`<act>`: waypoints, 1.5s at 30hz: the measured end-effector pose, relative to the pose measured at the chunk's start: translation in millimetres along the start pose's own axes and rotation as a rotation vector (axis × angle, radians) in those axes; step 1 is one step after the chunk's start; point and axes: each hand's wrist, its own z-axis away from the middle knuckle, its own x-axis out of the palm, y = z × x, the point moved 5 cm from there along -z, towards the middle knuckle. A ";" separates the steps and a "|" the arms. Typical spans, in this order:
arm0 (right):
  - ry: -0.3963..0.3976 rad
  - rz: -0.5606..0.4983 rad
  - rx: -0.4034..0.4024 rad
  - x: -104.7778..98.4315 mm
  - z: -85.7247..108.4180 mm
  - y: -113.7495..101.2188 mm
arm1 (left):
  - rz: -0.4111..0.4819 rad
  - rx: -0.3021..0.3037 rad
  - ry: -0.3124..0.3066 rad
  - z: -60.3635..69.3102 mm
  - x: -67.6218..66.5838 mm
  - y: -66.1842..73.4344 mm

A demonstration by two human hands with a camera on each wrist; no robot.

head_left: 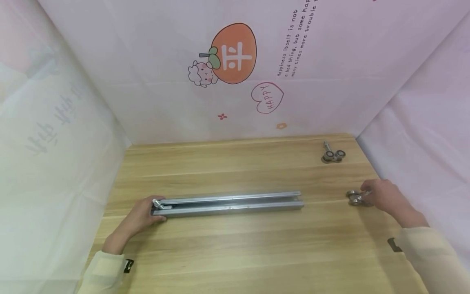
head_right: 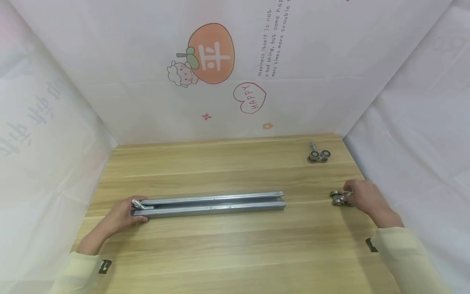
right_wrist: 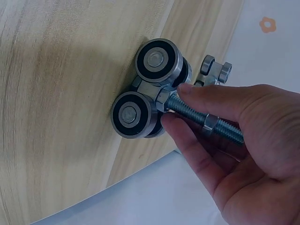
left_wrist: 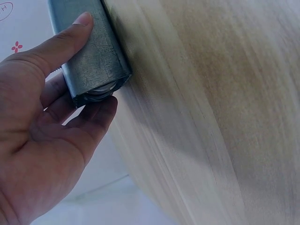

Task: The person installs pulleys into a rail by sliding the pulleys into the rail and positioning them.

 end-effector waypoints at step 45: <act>0.081 0.041 -0.085 2.9 0.9 -6.5 | 0.010 -0.022 0.000 0.2 0.5 0.8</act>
